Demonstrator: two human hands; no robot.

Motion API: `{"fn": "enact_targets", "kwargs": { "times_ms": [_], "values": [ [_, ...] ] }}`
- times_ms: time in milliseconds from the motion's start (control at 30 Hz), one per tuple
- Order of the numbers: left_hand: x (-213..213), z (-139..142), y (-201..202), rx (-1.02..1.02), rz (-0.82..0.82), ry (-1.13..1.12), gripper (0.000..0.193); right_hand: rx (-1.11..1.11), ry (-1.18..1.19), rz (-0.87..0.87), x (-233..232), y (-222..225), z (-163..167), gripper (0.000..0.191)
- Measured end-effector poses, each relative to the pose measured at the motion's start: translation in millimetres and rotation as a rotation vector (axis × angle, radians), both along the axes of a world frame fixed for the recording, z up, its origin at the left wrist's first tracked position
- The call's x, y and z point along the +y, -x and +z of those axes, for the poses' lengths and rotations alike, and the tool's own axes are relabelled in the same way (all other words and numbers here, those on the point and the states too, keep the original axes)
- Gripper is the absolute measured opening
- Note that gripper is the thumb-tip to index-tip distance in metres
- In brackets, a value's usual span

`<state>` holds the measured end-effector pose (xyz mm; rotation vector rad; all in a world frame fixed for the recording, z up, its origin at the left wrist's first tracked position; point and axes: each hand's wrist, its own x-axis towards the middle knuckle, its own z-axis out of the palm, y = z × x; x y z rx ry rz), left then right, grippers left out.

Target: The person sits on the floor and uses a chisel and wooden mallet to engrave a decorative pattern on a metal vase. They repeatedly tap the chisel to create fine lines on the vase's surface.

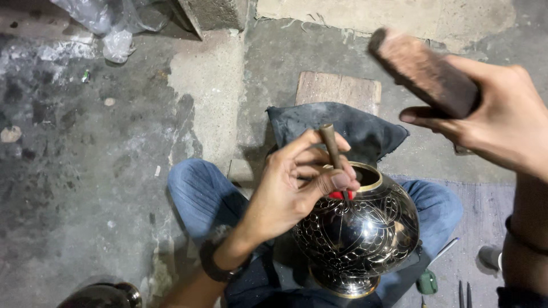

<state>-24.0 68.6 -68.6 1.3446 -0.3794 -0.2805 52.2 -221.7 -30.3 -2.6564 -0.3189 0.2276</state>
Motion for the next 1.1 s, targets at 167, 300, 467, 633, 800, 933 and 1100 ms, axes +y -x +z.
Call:
{"fn": "enact_targets", "kwargs": {
  "times_ms": [167,300,467,633,800,933,1100],
  "values": [
    [-10.0,-1.7,20.9,0.127,0.138,-0.033,0.028,-0.101,0.131,0.181,30.7,-24.4,15.0,0.052],
    [-14.3,-1.5,23.6,0.170,0.193,-0.026,0.024,-0.116,0.275,0.206,52.2,-34.6,27.7,0.057],
    [-15.8,0.0,18.6,0.193,0.175,0.026,0.020,-0.528,0.509,0.329,86.3,-35.1,52.9,0.027],
    [-16.6,2.6,19.3,0.162,0.201,-0.004,0.019,-0.062,0.520,0.503,105.1,-43.7,58.7,0.045],
    [-15.8,6.5,26.8,0.166,0.287,-0.081,0.019,-0.075,0.407,0.577,103.2,-51.5,58.1,0.056],
    [-14.4,10.0,28.4,0.152,0.280,-0.151,0.019,0.119,0.646,0.503,108.3,-57.1,65.6,0.066],
    [-13.1,10.1,27.9,0.133,0.282,-0.147,0.021,0.158,0.686,0.468,114.7,-49.5,76.3,0.058]
  ]
}}
